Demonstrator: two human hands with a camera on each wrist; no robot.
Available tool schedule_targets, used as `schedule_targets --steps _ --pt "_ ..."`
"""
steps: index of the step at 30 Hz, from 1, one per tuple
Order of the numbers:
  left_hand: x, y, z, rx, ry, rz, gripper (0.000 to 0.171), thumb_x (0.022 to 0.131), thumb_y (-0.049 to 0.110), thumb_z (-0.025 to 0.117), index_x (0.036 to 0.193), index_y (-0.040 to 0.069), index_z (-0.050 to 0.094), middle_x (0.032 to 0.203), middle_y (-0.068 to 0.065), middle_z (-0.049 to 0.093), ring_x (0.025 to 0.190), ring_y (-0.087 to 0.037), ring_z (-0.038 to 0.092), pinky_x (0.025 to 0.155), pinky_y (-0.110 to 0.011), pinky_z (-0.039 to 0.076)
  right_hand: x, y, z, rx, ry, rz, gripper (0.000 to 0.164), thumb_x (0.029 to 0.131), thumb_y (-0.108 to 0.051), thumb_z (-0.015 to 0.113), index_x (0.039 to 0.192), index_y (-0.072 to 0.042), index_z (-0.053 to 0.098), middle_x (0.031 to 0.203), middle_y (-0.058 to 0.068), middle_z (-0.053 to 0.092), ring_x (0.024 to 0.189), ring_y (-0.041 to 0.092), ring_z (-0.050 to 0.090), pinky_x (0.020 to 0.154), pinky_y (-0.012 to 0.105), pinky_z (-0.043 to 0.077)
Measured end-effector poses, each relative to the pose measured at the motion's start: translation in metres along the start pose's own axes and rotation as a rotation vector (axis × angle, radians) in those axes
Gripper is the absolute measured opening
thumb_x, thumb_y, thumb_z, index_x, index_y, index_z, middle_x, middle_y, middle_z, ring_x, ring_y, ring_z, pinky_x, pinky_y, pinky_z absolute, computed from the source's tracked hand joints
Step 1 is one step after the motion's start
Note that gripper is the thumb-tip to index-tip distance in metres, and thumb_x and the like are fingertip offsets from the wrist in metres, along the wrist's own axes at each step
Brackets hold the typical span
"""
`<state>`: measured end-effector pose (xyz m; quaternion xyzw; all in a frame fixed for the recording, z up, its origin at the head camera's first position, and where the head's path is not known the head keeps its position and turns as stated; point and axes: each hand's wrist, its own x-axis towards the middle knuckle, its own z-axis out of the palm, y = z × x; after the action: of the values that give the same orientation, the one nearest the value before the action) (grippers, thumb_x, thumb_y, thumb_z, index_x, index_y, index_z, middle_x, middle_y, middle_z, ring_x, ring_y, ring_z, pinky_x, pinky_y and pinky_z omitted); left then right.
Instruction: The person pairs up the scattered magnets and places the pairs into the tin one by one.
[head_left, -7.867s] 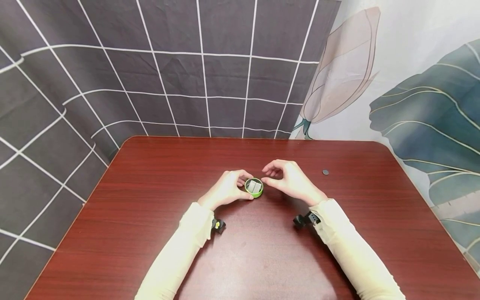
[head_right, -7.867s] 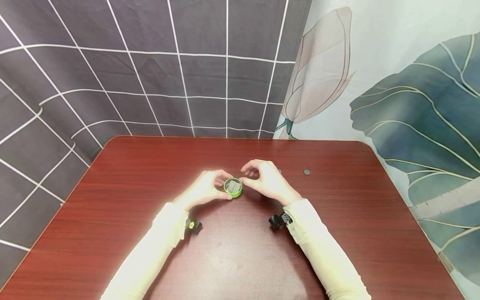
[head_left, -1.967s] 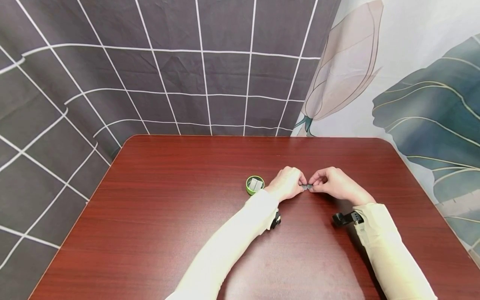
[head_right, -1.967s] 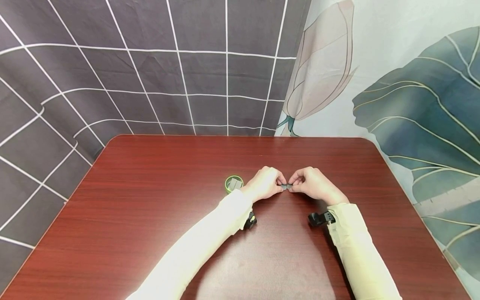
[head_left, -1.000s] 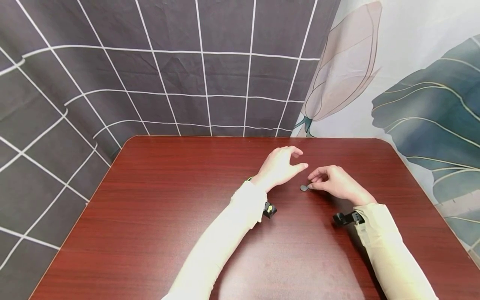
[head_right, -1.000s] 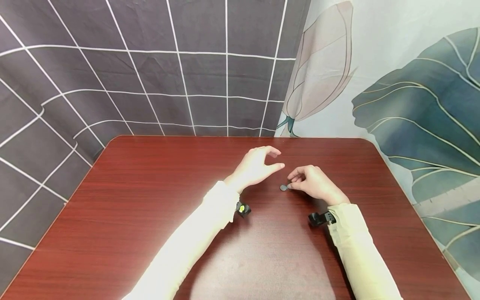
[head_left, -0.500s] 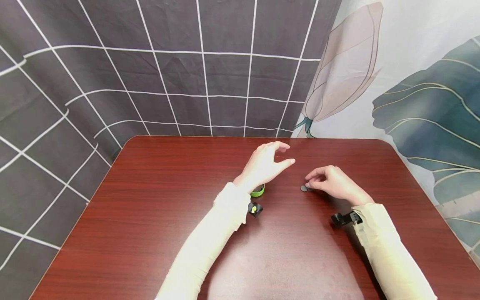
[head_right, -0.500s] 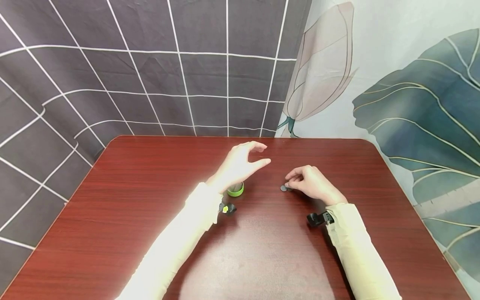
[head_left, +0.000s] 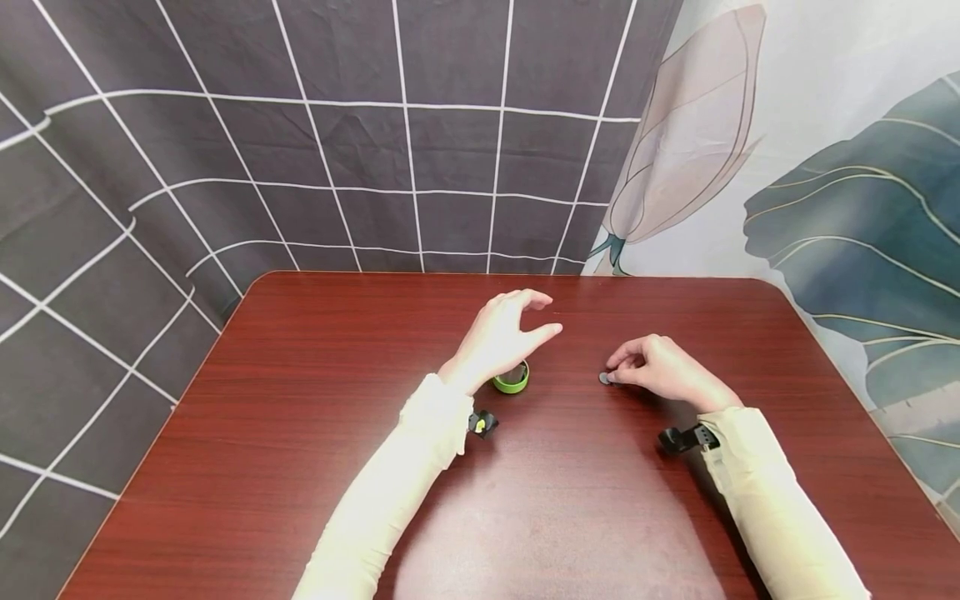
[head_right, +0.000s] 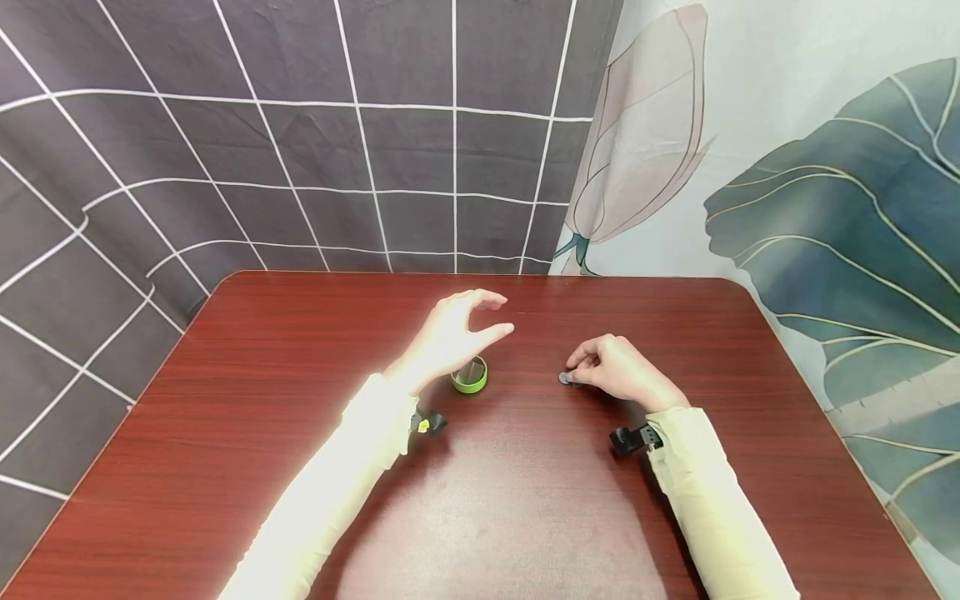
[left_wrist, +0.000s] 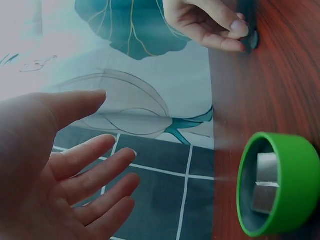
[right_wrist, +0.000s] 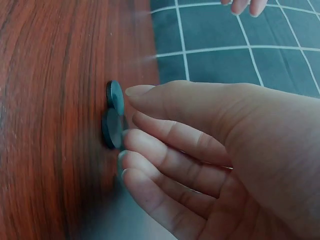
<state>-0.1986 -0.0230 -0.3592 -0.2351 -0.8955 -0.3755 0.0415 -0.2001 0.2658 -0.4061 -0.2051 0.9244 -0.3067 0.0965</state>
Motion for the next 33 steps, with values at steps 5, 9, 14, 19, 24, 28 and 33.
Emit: schedule_targets --steps 5,9,14,19,24,28,33 --pt "-0.008 -0.011 -0.001 0.032 -0.022 -0.027 0.045 0.096 0.040 0.070 0.133 0.015 0.065 0.128 0.001 0.066 0.123 -0.020 0.055 0.105 -0.036 0.040 0.004 -0.005 0.003 0.000 -0.005 -0.053 0.015 0.081 -0.010 0.086 0.094 -0.008 0.078 0.078 -0.007 0.069 0.072 0.012 0.062 0.066 0.024 0.051" --pt "-0.015 -0.021 0.000 0.053 -0.042 -0.054 0.046 0.095 0.041 0.070 0.132 0.015 0.065 0.129 0.001 0.065 0.123 -0.021 0.055 0.105 -0.036 0.040 0.006 -0.008 0.003 -0.010 -0.036 -0.074 0.017 0.077 -0.005 0.085 0.091 -0.007 0.077 0.077 -0.007 0.069 0.072 0.012 0.063 0.066 0.024 0.053" --pt "-0.022 -0.032 0.000 0.051 -0.061 -0.077 0.051 0.093 0.046 0.071 0.132 0.013 0.066 0.128 0.000 0.066 0.124 -0.023 0.055 0.106 -0.038 0.040 0.010 -0.011 0.002 -0.038 -0.075 -0.059 0.013 0.077 -0.002 0.082 0.088 -0.009 0.078 0.074 -0.008 0.068 0.070 0.011 0.062 0.065 0.024 0.052" --pt "-0.030 -0.039 0.003 0.016 -0.090 -0.100 0.061 0.088 0.054 0.074 0.132 0.012 0.066 0.126 -0.001 0.067 0.122 -0.021 0.057 0.104 -0.038 0.042 0.014 -0.016 0.000 -0.060 -0.097 -0.020 0.011 0.077 -0.003 0.080 0.084 -0.011 0.077 0.070 -0.009 0.066 0.067 0.012 0.060 0.065 0.026 0.051" --pt "-0.036 -0.045 0.008 -0.020 -0.119 -0.109 0.066 0.084 0.058 0.077 0.131 0.012 0.066 0.126 -0.002 0.067 0.117 -0.018 0.058 0.102 -0.036 0.044 0.016 -0.018 -0.001 -0.068 -0.118 -0.001 0.010 0.076 -0.005 0.081 0.082 -0.011 0.076 0.069 -0.007 0.065 0.066 0.013 0.059 0.065 0.029 0.050" --pt "-0.039 -0.046 0.011 -0.045 -0.130 -0.114 0.069 0.082 0.059 0.078 0.132 0.012 0.066 0.126 -0.002 0.067 0.114 -0.015 0.059 0.101 -0.034 0.044 0.018 -0.019 0.000 -0.076 -0.118 0.006 0.011 0.075 -0.005 0.081 0.081 -0.012 0.075 0.068 -0.007 0.064 0.065 0.013 0.058 0.065 0.031 0.050" --pt "-0.042 -0.046 0.013 -0.044 -0.136 -0.090 0.074 0.078 0.060 0.081 0.132 0.012 0.066 0.124 0.000 0.068 0.112 -0.014 0.060 0.100 -0.031 0.045 0.018 -0.019 0.002 -0.091 -0.104 0.015 0.013 0.071 -0.006 0.082 0.079 -0.012 0.074 0.067 -0.007 0.063 0.064 0.013 0.057 0.064 0.031 0.049"
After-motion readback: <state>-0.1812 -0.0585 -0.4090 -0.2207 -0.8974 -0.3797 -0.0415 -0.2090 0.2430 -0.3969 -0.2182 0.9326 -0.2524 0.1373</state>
